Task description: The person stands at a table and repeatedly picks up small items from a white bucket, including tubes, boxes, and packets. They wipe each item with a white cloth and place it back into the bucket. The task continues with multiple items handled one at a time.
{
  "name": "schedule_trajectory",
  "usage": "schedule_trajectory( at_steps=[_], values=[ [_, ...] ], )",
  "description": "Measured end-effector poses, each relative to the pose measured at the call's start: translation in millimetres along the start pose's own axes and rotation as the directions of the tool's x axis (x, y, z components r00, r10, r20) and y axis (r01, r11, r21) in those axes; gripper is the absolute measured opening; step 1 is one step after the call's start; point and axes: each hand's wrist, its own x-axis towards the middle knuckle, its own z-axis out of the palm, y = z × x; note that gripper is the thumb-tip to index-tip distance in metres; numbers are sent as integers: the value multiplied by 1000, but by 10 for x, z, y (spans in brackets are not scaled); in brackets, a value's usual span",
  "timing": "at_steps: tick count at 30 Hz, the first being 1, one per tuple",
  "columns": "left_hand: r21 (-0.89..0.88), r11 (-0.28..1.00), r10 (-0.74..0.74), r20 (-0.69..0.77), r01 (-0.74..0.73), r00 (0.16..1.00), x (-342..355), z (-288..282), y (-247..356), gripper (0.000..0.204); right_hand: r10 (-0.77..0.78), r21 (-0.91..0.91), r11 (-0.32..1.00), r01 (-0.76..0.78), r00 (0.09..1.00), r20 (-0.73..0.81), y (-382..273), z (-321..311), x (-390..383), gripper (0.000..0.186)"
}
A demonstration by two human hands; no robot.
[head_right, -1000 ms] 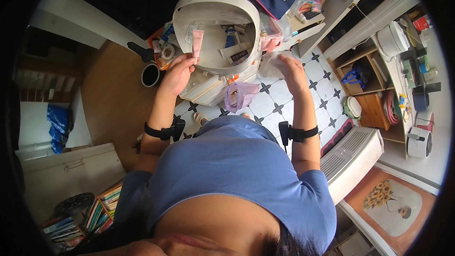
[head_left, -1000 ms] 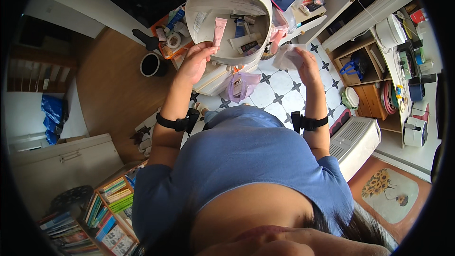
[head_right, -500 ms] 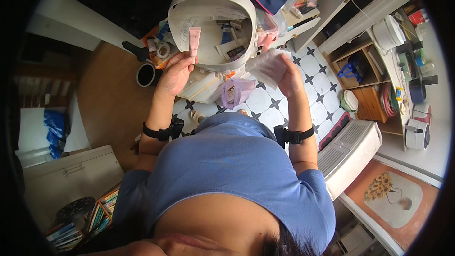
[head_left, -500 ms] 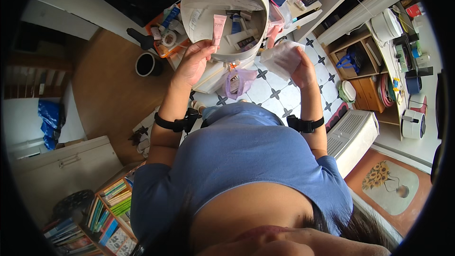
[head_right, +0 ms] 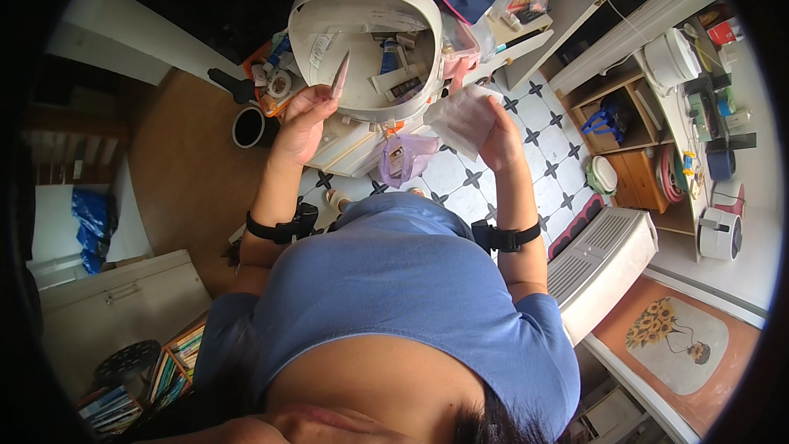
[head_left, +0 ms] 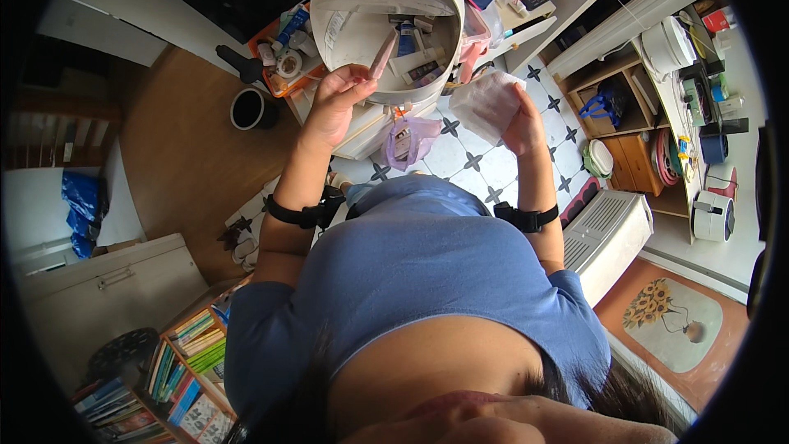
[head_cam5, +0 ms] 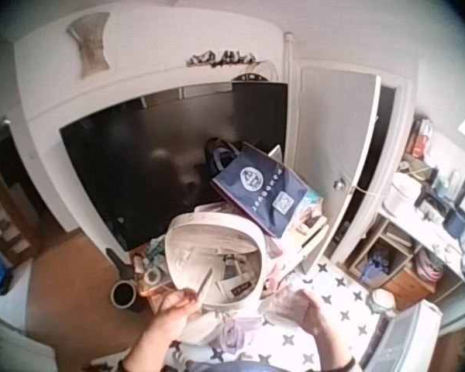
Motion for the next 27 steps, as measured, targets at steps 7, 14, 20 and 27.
schedule_trajectory(
  at_steps=[7,14,20,27],
  values=[
    [323,938,174,-114,-129,978,3,57,29,14,0,8,1000,0,1000,-10,18,6,11,51],
    [773,506,616,-13,-383,787,-13,285,221,21,4,1,1000,-4,1000,-21,16,8,56,50],
    [912,85,765,198,-400,612,-86,466,462,20,1,24,1000,-1,1000,-2,23,-13,103,48],
    [925,48,765,208,-377,609,-67,527,519,21,0,34,999,1,1000,-15,4,-18,95,48]
  ],
)
